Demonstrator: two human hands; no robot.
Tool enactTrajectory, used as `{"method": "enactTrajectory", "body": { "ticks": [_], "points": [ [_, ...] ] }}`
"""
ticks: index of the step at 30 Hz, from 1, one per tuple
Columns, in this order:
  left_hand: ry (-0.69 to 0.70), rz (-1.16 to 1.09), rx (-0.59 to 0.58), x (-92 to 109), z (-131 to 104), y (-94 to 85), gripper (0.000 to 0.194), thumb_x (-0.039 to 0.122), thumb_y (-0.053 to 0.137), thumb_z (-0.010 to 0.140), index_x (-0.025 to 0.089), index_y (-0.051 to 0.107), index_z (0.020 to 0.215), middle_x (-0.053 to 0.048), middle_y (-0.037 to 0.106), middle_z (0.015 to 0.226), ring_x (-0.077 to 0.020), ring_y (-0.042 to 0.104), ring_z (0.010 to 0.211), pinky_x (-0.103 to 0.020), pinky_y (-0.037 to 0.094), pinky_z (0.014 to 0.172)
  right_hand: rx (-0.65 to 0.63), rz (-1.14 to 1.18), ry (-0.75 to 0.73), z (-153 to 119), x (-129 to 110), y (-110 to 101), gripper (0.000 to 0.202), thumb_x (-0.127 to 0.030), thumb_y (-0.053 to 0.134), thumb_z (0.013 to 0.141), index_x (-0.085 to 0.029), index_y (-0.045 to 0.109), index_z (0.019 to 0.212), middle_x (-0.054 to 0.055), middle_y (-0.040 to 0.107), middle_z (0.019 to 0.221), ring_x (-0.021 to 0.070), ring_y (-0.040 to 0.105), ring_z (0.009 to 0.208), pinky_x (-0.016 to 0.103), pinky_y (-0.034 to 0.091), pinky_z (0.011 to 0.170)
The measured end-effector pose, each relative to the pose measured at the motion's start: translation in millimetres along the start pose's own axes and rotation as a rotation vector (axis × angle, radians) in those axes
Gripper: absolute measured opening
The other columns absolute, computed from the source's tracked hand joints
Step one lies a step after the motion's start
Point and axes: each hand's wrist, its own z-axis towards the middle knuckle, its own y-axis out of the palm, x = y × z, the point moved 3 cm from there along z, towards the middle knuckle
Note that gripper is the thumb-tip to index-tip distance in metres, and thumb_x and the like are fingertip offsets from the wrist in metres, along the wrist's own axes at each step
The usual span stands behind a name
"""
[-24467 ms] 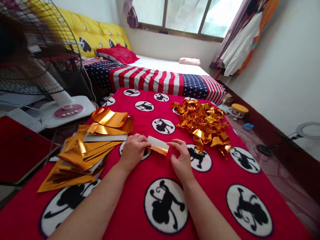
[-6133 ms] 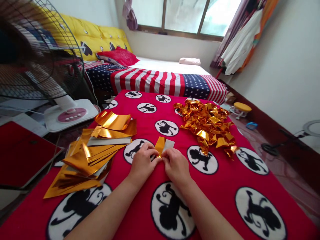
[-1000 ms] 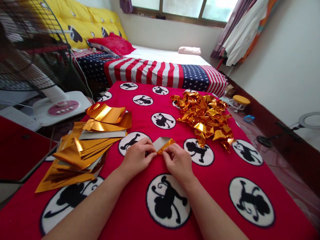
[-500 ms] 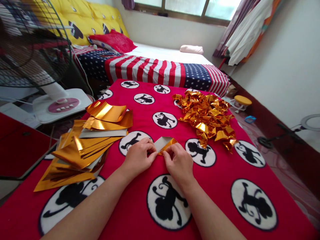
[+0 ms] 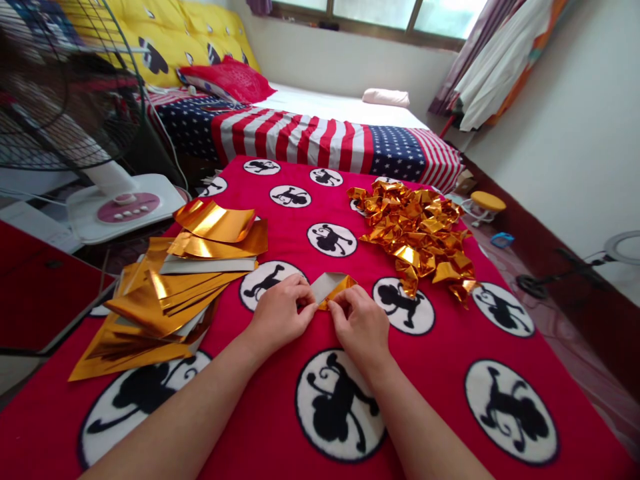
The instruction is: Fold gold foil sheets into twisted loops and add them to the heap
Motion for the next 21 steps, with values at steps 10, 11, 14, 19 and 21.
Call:
{"method": "enactTrajectory", "body": {
  "ticks": [10, 11, 14, 19, 21],
  "points": [
    [-0.021, 0.035, 0.001, 2.9, 1.1, 1.3, 0.013, 0.019, 0.060, 0.075, 0.019, 0.062, 0.063, -0.002, 0.060, 0.079, -0.0140, 0.056, 0.070, -0.026, 0.044, 0.065, 0.024, -0.041, -0.003, 0.2, 1.6, 4.1, 0.013, -0.027, 0.058, 0.086, -0.021, 0.059, 0.075, 0.000, 0.063, 0.080, 0.0133, 0.058, 0.069, 0.025, 0.033, 0.059],
    [-0.022, 0.040, -0.002, 3.0, 1.3, 1.6, 0.013, 0.020, 0.059, 0.075, 0.019, 0.062, 0.063, -0.002, 0.060, 0.079, -0.0139, 0.056, 0.069, -0.026, 0.044, 0.064, 0.024, -0.045, -0.002, 0.1, 1.5, 4.4, 0.014, -0.028, 0.058, 0.087, -0.021, 0.060, 0.075, 0.000, 0.063, 0.080, 0.0133, 0.058, 0.068, 0.026, 0.033, 0.059],
    [-0.030, 0.057, -0.005, 3.5, 1.8, 2.6, 0.013, 0.020, 0.059, 0.075, 0.019, 0.061, 0.062, -0.002, 0.059, 0.078, -0.0137, 0.055, 0.068, -0.026, 0.042, 0.062, 0.022, -0.053, -0.001, -0.2, 0.9, 5.1, 0.015, -0.029, 0.057, 0.088, -0.020, 0.059, 0.076, 0.000, 0.063, 0.081, 0.0132, 0.058, 0.068, 0.026, 0.033, 0.059],
    [-0.049, 0.087, 0.001, 5.4, 2.8, 2.6, 0.014, 0.020, 0.058, 0.074, 0.019, 0.058, 0.060, -0.002, 0.059, 0.078, -0.0138, 0.055, 0.067, -0.026, 0.039, 0.059, 0.012, -0.060, 0.006, 0.5, 0.1, 5.8, 0.014, -0.027, 0.057, 0.087, -0.020, 0.059, 0.074, 0.000, 0.062, 0.080, 0.0136, 0.059, 0.069, 0.026, 0.033, 0.059],
    [-0.053, 0.094, 0.000, 5.9, 3.0, 2.3, 0.014, 0.020, 0.058, 0.074, 0.019, 0.057, 0.060, -0.002, 0.059, 0.078, -0.0138, 0.055, 0.067, -0.026, 0.038, 0.059, 0.013, -0.066, 0.010, 1.1, 0.1, 5.9, 0.014, -0.027, 0.057, 0.086, -0.020, 0.059, 0.074, 0.000, 0.062, 0.080, 0.0136, 0.059, 0.068, 0.026, 0.032, 0.059]
  ]
}}
